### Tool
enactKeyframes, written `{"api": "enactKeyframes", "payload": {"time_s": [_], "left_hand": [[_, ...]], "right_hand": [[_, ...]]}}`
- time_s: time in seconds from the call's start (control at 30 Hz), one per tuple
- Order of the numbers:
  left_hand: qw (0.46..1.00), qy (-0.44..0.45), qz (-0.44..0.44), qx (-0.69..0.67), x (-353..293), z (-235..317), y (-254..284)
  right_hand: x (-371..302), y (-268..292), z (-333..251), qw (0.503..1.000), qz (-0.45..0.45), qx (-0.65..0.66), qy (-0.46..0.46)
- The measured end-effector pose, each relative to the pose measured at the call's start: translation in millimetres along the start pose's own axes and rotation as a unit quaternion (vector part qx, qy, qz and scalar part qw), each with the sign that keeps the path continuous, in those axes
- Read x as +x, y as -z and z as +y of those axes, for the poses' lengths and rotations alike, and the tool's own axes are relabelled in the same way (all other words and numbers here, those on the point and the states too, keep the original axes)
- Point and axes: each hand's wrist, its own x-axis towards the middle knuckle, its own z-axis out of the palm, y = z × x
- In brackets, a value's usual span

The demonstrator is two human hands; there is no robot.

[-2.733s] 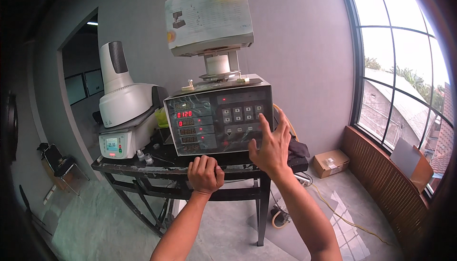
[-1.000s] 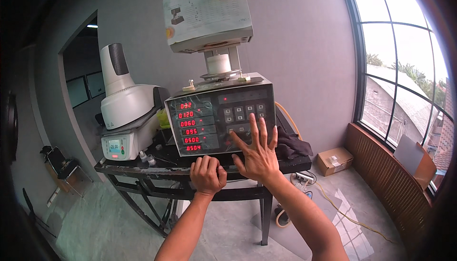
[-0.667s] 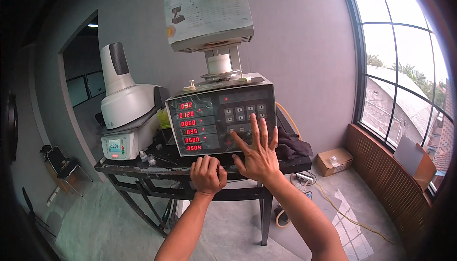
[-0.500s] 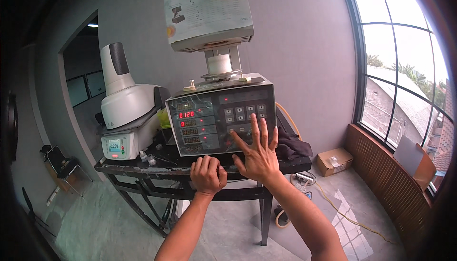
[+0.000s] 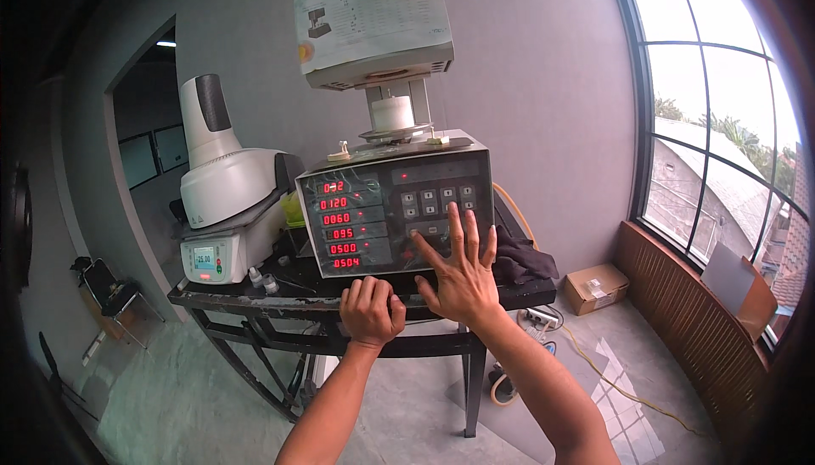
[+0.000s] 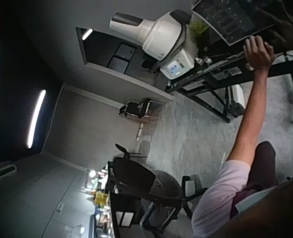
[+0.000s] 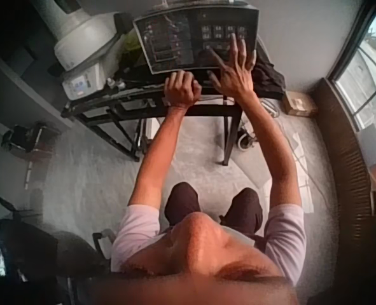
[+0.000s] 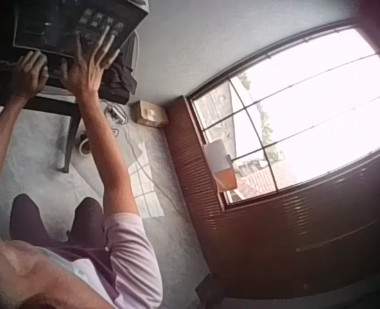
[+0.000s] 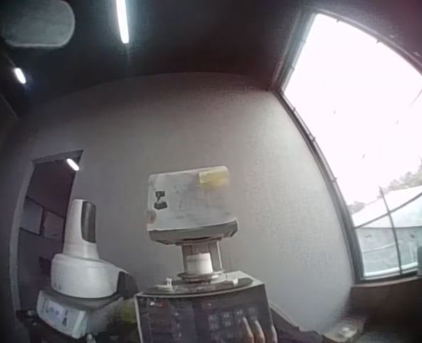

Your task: The person cleans a dental bridge by hand, places it on a ceramic surface, and then uses their finger to press buttons on the control panel of a dental furnace.

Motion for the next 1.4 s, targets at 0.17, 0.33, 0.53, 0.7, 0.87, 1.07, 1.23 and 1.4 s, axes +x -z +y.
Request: {"api": "enactKeyframes", "payload": {"time_s": [0.17,0.33,0.53,0.7,0.87,1.07,1.23,1.4], "left_hand": [[1.000,0.003,-0.004,-0.003,0.6,0.9,0.5],[1.000,0.004,-0.003,-0.001,0.5,0.8,0.5],[1.000,0.002,-0.002,0.000,0.2,0.9,-0.5],[1.000,0.003,-0.003,-0.003,0.2,0.8,0.4],[1.000,0.000,0.002,0.003,0.9,1.0,0.5],[1.000,0.002,-0.006,0.004,1.5,1.3,1.7],[1.000,0.004,-0.004,0.001,1.7,1.1,1.4],[1.000,-0.005,0.001,0.003,1.2,-0.2,1.6]], "right_hand": [[-0.4,-0.1,0.4,1.000,0.000,-0.001,-0.001],[0.1,-0.4,-0.1,1.000,0.001,-0.002,0.000],[-0.3,1.0,0.4,1.000,0.001,0.000,0.000],[-0.1,1.0,-0.3,1.000,0.006,0.003,0.002],[1.0,1.9,-0.4,1.000,0.011,0.003,-0.003],[0.5,2.4,-0.5,1.000,0.022,0.010,-0.004],[-3.3,4.5,1.4,0.999,0.036,0.015,0.014],[-5.0,1.4,1.2,0.990,0.138,0.037,-0.001]]}}
